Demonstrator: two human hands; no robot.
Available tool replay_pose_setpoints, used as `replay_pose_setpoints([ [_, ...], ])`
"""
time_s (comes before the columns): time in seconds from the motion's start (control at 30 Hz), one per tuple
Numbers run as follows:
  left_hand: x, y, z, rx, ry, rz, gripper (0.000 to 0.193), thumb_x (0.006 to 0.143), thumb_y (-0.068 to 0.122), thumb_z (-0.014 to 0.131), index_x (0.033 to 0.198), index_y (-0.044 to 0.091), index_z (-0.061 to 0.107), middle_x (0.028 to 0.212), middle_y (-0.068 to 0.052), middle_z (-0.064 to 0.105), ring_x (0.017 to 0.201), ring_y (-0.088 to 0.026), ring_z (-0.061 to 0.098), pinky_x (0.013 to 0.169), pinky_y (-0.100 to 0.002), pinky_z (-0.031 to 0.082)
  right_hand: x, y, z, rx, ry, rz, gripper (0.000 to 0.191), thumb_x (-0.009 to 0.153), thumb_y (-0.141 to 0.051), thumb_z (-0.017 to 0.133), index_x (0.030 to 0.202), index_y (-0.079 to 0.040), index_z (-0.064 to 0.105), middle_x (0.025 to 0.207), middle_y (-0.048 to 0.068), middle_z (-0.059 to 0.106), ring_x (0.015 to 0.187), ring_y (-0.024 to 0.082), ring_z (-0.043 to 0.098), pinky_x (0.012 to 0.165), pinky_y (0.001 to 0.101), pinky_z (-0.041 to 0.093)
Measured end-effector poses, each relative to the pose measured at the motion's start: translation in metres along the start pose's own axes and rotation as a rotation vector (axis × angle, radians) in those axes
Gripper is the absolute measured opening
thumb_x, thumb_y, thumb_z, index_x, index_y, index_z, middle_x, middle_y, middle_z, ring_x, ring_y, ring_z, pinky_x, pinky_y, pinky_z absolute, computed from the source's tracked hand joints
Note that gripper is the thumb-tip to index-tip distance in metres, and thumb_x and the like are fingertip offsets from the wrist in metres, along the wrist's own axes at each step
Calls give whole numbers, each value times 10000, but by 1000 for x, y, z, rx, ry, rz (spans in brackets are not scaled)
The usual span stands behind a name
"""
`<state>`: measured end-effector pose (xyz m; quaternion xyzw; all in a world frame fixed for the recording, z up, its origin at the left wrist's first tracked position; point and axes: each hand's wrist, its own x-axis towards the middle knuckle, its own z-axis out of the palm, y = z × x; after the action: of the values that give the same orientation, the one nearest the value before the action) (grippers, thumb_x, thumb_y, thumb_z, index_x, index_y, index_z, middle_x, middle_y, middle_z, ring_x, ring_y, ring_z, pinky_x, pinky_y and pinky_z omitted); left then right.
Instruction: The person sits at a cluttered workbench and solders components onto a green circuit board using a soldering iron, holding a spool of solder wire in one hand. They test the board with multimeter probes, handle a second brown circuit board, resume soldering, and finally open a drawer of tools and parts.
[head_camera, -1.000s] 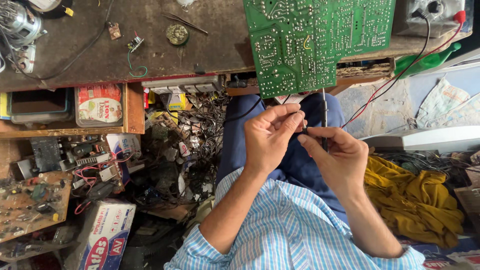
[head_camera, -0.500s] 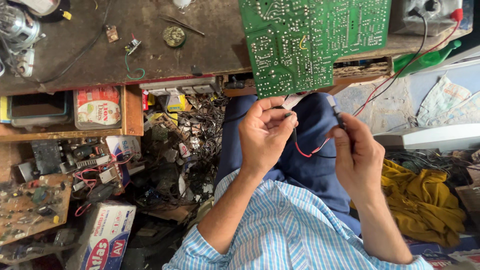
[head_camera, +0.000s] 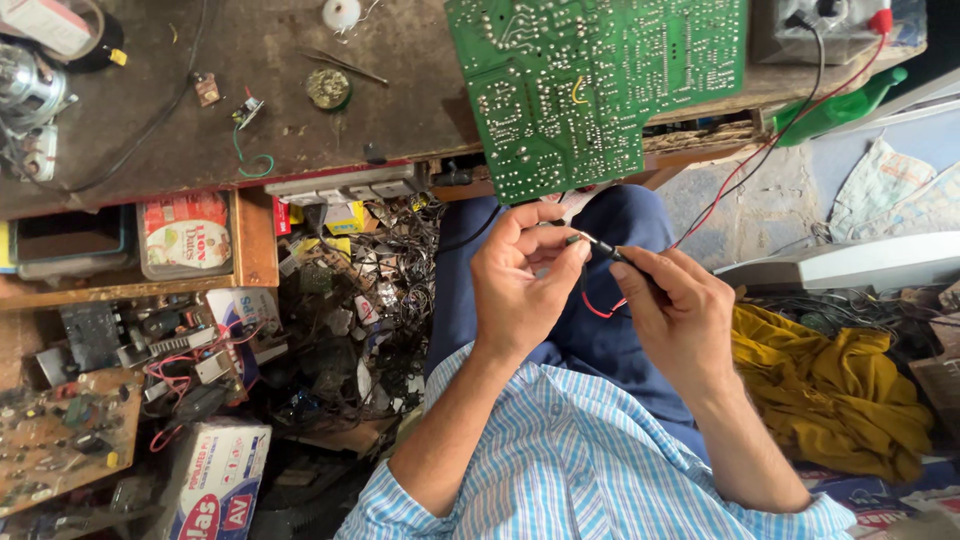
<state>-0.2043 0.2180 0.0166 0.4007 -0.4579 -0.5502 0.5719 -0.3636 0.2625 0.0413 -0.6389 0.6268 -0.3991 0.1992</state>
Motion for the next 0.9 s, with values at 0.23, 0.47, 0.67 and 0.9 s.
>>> replay_pose_setpoints([
  [0.23, 3, 2, 9, -140, -33, -45, 307, 919, -46, 724, 1198, -42, 596, 1022, -108, 765, 922, -123, 748, 850, -255, 624, 4, 21, -13, 340, -3, 204, 169, 1005, -87, 741, 1139, 16, 736, 840, 61, 618, 707, 89, 525, 615, 251, 410],
  [0.47, -2, -7, 20, -246, -78, -23, 97, 979, -28, 735, 1073, -38, 716, 984, -87, 756, 914, -108, 723, 862, -257, 609, -21, 59, -23, 731, -507, 219, 200, 956, -69, 696, 1113, 52, 719, 1074, 113, 760, 999, 154, 730, 887, 265, 586],
  [0.67, 9, -16, -50, -130, 124, 39, 165, 979, 25, 719, 1138, -18, 733, 991, -93, 778, 904, -131, 764, 851, -270, 652, -39, 181, -81, 136, -194, 354, 214, 1068, -63, 703, 1257, 38, 705, 891, 72, 675, 742, 74, 585, 708, 240, 467],
  [0.9, 10, -13, -107, 219, 271, 184, 217, 1001, 31, 715, 1213, -14, 724, 1038, -115, 766, 929, -138, 755, 845, -267, 640, -64, 304, -113, -596, -126, 156, 410, 967, -244, 775, 1211, 65, 662, 994, 190, 701, 839, 208, 679, 704, 320, 523],
])
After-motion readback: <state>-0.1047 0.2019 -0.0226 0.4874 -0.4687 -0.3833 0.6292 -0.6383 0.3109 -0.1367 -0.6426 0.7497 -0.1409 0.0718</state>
